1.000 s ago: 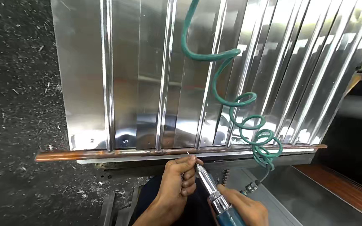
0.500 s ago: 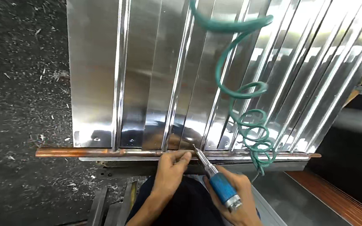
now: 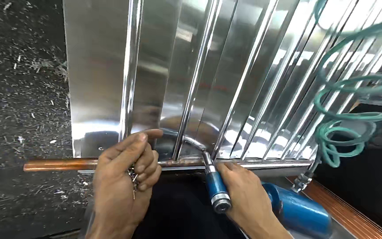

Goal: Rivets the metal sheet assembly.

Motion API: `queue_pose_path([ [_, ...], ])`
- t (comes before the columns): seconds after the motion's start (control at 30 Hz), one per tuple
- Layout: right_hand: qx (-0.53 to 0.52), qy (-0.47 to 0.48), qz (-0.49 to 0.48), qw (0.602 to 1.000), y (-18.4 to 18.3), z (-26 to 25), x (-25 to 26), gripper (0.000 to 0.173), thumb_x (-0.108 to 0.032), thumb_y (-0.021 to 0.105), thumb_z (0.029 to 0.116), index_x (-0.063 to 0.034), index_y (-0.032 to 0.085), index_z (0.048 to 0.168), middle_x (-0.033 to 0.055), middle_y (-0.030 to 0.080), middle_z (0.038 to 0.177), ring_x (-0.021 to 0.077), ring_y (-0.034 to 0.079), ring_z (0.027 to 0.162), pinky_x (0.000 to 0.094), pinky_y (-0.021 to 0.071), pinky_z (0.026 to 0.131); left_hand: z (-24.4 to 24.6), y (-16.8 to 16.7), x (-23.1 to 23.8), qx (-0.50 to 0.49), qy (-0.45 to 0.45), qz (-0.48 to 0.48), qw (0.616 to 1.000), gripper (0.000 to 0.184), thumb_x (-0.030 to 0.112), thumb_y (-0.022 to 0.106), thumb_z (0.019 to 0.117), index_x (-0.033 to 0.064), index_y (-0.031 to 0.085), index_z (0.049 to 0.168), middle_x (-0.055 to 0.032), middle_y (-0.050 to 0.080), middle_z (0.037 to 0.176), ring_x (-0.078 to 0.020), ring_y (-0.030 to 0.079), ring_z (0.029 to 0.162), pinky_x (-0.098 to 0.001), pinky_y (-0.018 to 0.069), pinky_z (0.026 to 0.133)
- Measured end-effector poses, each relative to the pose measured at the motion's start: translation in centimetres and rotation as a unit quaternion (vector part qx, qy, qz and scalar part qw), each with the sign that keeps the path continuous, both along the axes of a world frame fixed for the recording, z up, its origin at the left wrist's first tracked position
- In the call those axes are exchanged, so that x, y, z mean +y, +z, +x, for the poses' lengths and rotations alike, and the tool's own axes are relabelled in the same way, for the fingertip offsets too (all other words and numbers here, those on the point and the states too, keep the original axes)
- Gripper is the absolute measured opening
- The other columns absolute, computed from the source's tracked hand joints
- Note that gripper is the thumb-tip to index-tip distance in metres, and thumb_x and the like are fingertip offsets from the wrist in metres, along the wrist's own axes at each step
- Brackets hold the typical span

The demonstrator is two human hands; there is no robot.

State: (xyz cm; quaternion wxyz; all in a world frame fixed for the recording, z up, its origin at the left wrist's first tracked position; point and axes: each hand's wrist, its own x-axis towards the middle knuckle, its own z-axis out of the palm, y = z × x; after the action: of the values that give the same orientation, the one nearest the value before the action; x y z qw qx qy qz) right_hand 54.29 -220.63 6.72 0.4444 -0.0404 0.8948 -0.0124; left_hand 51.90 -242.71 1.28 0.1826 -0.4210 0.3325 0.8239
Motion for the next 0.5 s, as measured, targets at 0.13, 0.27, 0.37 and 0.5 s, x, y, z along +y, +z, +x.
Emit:
queue_pose_path([
  [0.13, 0.007, 0.060, 0.001, 0.998, -0.4, -0.1, 0.8, 0.041, -0.031, 0.078, 0.0729, -0.0153, 0.074, 0.111, 0.0078, 0.075, 0.098, 0.0296, 0.074, 0.083, 0.0487, 0.0578, 0.059, 0.0, 0.4, 0.7, -0.015, 0.043, 0.065, 0.997, 0.038, 0.023, 0.039, 0.1082, 0.0045, 0.071, 0.104, 0.0069, 0.037, 0.053, -0.0004, 0.035, 0.038, -0.0152, 0.0337, 0.036],
  [0.27, 0.004, -0.059, -0.036, 0.998, -0.3, 1.5, 2.2, 0.045, -0.037, 0.078, 0.0713, -0.0155, 0.074, 0.111, 0.0091, 0.074, 0.088, 0.0324, 0.073, 0.081, 0.0554, 0.0565, 0.065, 0.6, 1.5, 1.8, -0.043, 0.056, 0.115, 0.991, 0.038, 0.025, 0.036, 0.1098, 0.0052, 0.068, 0.103, 0.0074, 0.036, 0.054, 0.0002, 0.034, 0.038, -0.0143, 0.0330, 0.035],
  [0.37, 0.160, -0.140, -0.144, 0.966, 0.1, 5.1, 4.2, 0.034, -0.041, 0.077, 0.0773, -0.0194, 0.077, 0.103, 0.0028, 0.075, 0.091, 0.0203, 0.073, 0.083, 0.0454, 0.0605, 0.067, 1.8, 2.8, 2.5, -0.031, 0.073, 0.172, 0.982, 0.040, 0.025, 0.035, 0.1095, 0.0034, 0.068, 0.104, 0.0073, 0.037, 0.053, -0.0002, 0.036, 0.039, -0.0147, 0.0347, 0.037],
  [0.5, 0.197, -0.248, -0.280, 0.906, 5.5, 8.7, 4.5, 0.035, -0.037, 0.081, 0.0858, -0.0133, 0.076, 0.111, 0.0096, 0.068, 0.107, 0.0106, 0.065, 0.095, 0.0277, 0.0573, 0.081, 5.2, 4.8, 4.6, -0.062, 0.092, 0.230, 0.967, 0.041, 0.025, 0.034, 0.1096, 0.0021, 0.067, 0.103, 0.0062, 0.039, 0.053, -0.0018, 0.039, 0.039, -0.0153, 0.0373, 0.038],
])
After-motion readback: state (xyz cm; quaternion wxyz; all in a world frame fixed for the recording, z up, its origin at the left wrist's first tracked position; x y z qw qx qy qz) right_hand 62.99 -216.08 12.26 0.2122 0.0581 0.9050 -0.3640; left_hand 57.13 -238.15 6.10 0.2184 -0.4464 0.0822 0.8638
